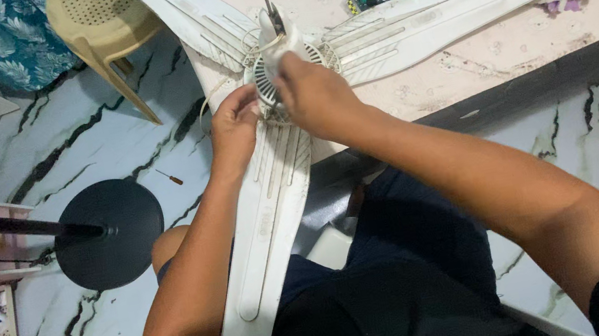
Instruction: The person uses a screwdriver to tighten screws on the central hub of a white electric fan. They repeatedly adjust the fan's position and switch between screwdrivers to secure the components.
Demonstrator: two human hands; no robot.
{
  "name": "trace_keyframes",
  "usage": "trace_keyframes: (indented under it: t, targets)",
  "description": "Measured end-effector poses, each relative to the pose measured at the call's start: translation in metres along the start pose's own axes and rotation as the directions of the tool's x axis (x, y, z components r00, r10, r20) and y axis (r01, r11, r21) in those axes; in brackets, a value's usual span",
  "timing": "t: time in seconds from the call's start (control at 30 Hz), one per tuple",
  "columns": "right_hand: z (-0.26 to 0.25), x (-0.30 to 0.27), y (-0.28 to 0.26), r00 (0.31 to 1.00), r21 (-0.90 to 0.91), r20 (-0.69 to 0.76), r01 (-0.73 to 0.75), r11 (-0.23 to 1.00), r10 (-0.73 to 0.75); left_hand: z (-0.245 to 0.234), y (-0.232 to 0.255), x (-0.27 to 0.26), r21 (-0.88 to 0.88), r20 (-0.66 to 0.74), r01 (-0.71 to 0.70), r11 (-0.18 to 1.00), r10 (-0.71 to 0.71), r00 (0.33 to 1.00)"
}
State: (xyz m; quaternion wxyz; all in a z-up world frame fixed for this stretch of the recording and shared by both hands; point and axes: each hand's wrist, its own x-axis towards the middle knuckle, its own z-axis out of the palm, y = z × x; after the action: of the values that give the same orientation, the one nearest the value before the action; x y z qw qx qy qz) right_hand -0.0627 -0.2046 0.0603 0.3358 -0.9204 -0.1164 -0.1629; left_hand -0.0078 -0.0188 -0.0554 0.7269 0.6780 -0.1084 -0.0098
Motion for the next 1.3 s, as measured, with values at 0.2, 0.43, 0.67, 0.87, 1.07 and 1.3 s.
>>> trace_keyframes:
  t: [0.2,0.43,0.67,0.87,1.07,1.3]
  targets:
    - [-0.012,-0.03,0.022,0.969,0.283,-0.132,-0.167,0.944,0.211,0.001,0.018,-0.022,0.534,-0.079,-0.023,0.845,0.077,0.994]
    - [-0.02,-0.05,0.03,0.914,0.525,0.014,-0.352,0.775,0.406,0.023,0.033,-0.034,0.595,-0.065,-0.113,0.796,0.188,0.98]
    - [-0.02,-0.064,0.038,0.886,0.635,0.063,-0.39,0.666,0.459,0.028,0.049,-0.053,0.787,0.161,-0.34,0.514,0.36,0.919]
    - [-0.022,-0.064,0.045,0.875,0.595,0.043,-0.409,0.691,0.482,0.033,0.057,-0.048,0.739,0.124,-0.305,0.601,0.324,0.938]
    - [-0.048,-0.048,0.076,0.905,0.618,-0.093,-0.275,0.737,0.416,0.045,0.066,-0.044,0.717,0.079,-0.298,0.63,0.352,0.933]
    - [-0.081,-0.033,0.094,0.9,0.424,-0.248,-0.233,0.875,0.359,0.069,0.08,-0.032,0.748,0.046,-0.194,0.635,0.242,0.969]
